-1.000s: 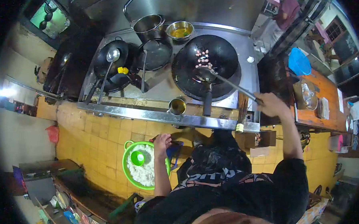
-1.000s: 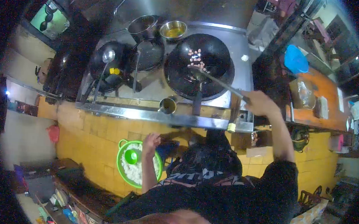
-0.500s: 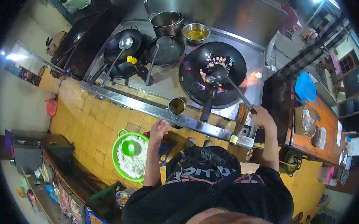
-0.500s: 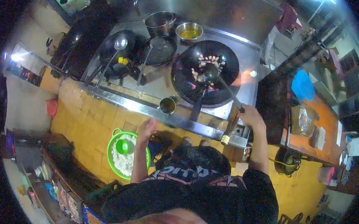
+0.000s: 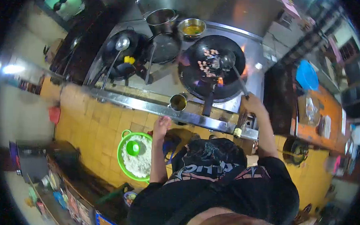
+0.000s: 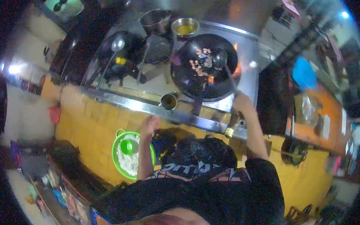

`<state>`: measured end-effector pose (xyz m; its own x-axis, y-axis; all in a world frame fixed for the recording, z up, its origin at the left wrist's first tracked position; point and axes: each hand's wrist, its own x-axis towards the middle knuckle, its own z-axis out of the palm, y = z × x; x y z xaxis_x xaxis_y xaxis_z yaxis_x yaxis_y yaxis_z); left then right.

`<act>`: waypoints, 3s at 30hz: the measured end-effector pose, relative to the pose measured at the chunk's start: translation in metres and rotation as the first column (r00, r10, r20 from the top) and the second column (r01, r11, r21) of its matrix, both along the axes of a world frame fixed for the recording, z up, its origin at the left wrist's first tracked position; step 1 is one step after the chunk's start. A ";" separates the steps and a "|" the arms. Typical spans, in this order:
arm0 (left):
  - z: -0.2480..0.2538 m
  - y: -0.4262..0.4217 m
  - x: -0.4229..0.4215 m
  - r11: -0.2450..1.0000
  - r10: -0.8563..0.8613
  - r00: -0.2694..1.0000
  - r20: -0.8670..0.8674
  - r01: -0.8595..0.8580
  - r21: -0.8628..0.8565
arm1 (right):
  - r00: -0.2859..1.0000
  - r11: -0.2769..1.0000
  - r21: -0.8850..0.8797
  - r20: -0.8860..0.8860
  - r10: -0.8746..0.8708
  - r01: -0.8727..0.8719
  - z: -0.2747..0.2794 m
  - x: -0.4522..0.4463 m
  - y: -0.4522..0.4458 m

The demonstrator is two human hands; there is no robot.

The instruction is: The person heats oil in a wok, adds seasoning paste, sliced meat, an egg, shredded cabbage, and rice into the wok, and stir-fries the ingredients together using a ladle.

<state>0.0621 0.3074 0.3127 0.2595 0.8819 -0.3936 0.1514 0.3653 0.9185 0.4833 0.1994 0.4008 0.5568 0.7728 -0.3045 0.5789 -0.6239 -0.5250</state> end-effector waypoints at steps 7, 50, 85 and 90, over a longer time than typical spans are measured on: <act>0.012 -0.024 0.047 0.959 -0.235 0.972 0.010 0.234 -0.158 | 0.971 0.941 0.249 -0.006 0.240 -0.231 -0.088 -0.029 -0.008; -0.127 -0.283 0.028 0.866 0.016 0.946 -0.323 -0.175 -0.468 | 0.771 0.874 -0.262 0.412 0.485 -0.409 -0.024 0.481 -0.309; -0.230 -0.337 -0.159 0.730 0.292 0.950 -0.106 -0.294 -0.617 | 0.866 0.656 0.662 -0.500 0.025 0.363 -0.096 0.054 -0.073; -0.232 -0.305 -0.129 0.750 0.368 0.930 -0.004 -0.300 -0.589 | 0.984 0.870 0.493 -0.159 0.077 0.012 0.018 0.018 0.040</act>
<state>-0.0668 0.0020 0.0805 0.0611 0.5412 -0.8387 -0.1649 0.8342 0.5263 0.5009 0.2394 0.4186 0.5035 0.8634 0.0322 0.4704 -0.2426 -0.8485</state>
